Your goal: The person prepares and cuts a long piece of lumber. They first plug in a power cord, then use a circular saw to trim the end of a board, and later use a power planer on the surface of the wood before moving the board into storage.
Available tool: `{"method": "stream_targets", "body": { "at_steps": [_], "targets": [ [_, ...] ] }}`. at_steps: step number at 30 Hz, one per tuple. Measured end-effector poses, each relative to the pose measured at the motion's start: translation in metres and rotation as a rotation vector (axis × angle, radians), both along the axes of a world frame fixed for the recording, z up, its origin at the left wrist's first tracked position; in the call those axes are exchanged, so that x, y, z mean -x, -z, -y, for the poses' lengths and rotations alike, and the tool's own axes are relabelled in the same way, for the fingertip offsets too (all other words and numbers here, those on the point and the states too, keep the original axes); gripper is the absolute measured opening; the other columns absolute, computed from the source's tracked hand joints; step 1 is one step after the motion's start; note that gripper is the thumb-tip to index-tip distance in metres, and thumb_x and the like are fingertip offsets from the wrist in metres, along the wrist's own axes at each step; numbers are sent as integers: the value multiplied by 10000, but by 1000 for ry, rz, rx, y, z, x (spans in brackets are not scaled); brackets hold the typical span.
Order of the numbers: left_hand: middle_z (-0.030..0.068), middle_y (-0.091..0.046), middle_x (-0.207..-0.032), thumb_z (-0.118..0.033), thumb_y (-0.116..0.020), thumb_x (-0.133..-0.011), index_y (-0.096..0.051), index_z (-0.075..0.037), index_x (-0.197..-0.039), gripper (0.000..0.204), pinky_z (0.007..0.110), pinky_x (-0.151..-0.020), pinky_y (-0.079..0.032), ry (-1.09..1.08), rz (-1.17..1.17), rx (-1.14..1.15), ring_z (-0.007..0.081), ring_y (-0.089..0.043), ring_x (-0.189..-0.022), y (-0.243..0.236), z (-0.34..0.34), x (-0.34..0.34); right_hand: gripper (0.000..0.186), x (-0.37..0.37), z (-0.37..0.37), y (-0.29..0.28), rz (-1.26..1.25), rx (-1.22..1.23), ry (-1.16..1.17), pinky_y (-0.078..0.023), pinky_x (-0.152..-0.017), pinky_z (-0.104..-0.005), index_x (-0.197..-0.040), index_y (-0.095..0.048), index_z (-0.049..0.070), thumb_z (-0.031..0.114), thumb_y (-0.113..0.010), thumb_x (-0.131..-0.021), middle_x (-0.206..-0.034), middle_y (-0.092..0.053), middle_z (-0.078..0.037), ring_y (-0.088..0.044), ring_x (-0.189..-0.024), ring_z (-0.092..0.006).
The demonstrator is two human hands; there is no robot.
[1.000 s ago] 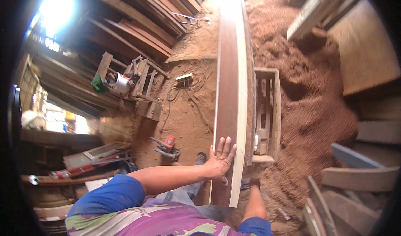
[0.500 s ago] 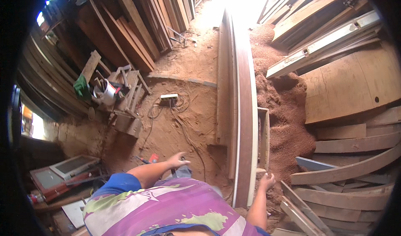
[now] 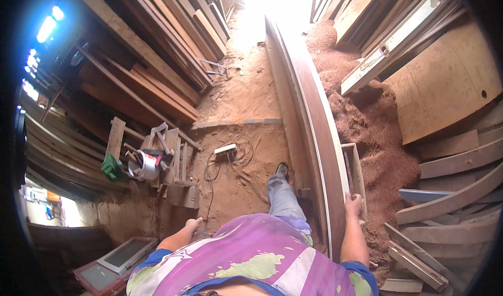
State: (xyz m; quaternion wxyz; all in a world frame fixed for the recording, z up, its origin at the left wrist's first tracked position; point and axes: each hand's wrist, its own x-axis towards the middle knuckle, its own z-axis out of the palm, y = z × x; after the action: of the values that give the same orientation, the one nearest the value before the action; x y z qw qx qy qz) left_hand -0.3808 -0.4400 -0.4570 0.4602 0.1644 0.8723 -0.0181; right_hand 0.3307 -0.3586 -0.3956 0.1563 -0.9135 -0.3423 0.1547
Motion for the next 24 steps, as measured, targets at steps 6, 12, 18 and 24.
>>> {"method": "stream_targets", "body": {
  "at_steps": [6, 12, 18, 24],
  "targets": [
    [109, -643, -896, -433, -651, -859, -665, -31, -1008, 429, 399, -670, -481, 138, 191, -162, 229, -591, -764, 7, -189, -93, 609, -17, -172, 58, -353, -157, -190, -485, -840, -416, -994, -660, -22, 545, -692, -774, -1058, -647, -215, -632, -959, -348],
    [-2, -528, -653, -404, -648, -875, -654, -99, -842, 307, 299, -546, -385, 209, 313, -382, 113, -445, -574, -45, -367, -179, 639, -5, -225, -2, -593, 296, -212, -484, -872, -374, -990, -713, 7, 574, -742, -697, -1046, -684, -199, -650, -1014, -285],
    [34, -656, -847, -331, -722, -842, -655, -35, -1028, 356, 274, -605, -479, 156, 486, -561, 97, -562, -677, -48, -506, -225, 736, -27, -236, -1, -667, 492, -285, -502, -826, -380, -957, -702, -41, 621, -759, -641, -999, -686, -226, -666, -953, -310],
    [153, -669, -1034, -497, -685, -811, -639, 27, -1118, 609, 349, -842, -487, 366, 373, -426, 229, -619, -941, -39, -575, -286, 501, -39, -239, -39, -537, 523, -422, -511, -840, -412, -1074, -691, 112, 448, -720, -705, -1043, -677, -185, -655, -979, -341]
  ]
}}
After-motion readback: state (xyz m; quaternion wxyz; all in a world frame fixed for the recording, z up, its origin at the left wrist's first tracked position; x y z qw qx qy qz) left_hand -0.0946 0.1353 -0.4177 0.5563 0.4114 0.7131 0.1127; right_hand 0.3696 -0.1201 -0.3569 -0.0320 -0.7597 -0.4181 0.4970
